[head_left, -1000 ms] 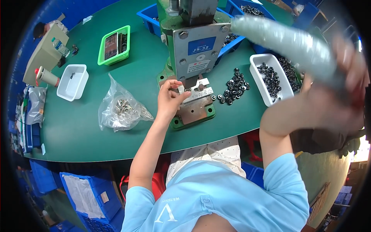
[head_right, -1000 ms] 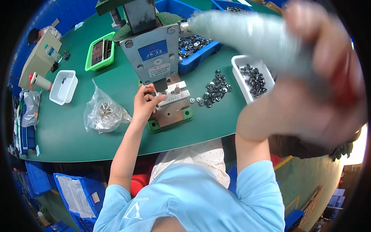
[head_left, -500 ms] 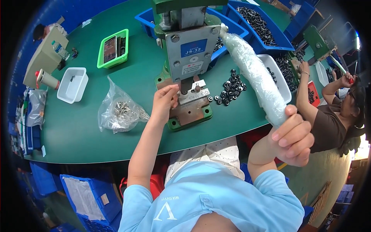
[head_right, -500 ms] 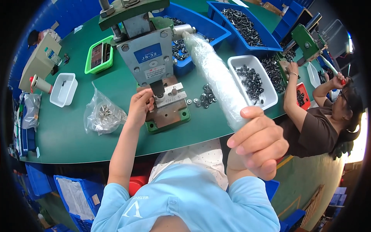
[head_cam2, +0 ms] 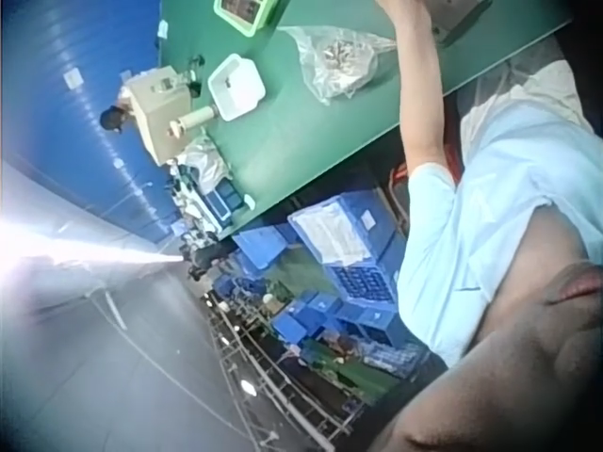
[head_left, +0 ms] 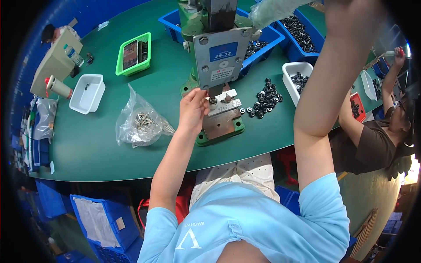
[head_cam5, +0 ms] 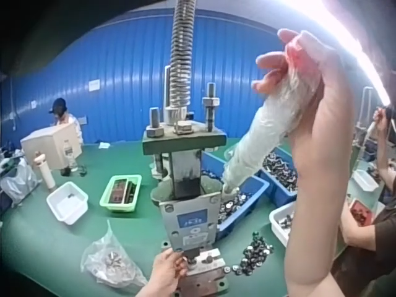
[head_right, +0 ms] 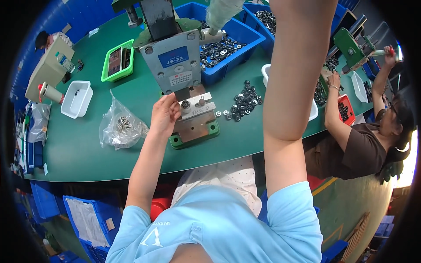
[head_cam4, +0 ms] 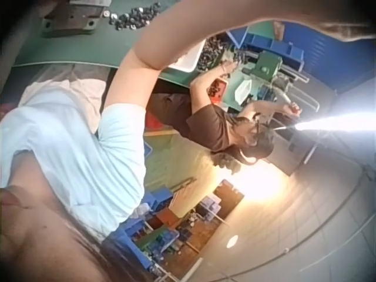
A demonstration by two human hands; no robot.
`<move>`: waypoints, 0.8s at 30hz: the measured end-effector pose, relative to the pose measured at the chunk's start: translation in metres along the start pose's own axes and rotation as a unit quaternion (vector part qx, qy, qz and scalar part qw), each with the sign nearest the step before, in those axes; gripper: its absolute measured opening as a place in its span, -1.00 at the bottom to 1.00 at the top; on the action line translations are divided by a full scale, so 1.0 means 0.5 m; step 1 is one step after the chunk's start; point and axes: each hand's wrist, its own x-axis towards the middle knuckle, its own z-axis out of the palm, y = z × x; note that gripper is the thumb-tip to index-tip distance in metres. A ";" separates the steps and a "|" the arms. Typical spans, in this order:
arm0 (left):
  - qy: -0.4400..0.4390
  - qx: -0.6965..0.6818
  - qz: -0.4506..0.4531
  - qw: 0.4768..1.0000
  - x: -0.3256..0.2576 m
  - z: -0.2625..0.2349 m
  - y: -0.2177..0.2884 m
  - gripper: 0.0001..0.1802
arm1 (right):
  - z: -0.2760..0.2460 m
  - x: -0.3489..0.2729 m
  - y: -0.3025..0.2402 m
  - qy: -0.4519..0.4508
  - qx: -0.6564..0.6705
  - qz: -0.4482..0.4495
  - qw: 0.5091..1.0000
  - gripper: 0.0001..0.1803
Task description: Assembling small black and silver components using a manual press machine in a factory setting.
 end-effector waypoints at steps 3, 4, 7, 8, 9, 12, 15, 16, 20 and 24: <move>0.063 0.016 0.072 0.995 0.017 0.026 -0.012 -0.85 | -0.080 -0.096 0.050 0.153 0.050 0.108 0.981 -0.71; 0.133 0.017 0.121 0.984 0.014 0.010 -0.008 -0.85 | -0.036 -0.161 0.053 0.113 0.043 0.074 0.990 -0.69; 0.185 -0.002 0.228 0.956 0.020 -0.018 0.028 -0.83 | -0.084 -0.365 0.100 0.019 -0.112 0.349 0.930 -0.73; 0.173 0.039 0.215 0.960 0.013 -0.023 0.035 -0.80 | -0.093 -0.429 0.113 -0.117 -0.163 0.405 0.892 -0.78; 0.173 0.042 0.215 0.960 0.004 -0.024 0.031 -0.80 | -0.072 -0.495 0.114 -0.216 -0.266 0.348 0.873 -0.75; 0.125 0.100 0.182 0.970 -0.030 -0.022 0.011 -0.82 | 0.011 -0.574 0.095 -0.151 -0.218 0.353 0.897 -0.78; 0.092 0.152 0.186 0.966 -0.057 -0.001 -0.028 -0.84 | -0.007 -0.584 0.119 -0.251 -0.246 0.297 0.888 -0.84; 0.078 0.154 0.164 0.971 -0.065 -0.002 -0.038 -0.86 | -0.034 -0.565 0.106 -0.277 -0.254 0.298 0.878 -0.86; 0.057 0.191 0.148 0.969 -0.058 0.018 -0.048 -0.86 | -0.228 -0.491 0.090 -0.091 -0.389 0.365 0.841 -0.88; 0.054 0.173 0.151 0.972 -0.033 0.029 -0.059 -0.86 | -0.404 -0.463 0.098 -0.106 -0.709 0.159 0.679 -0.72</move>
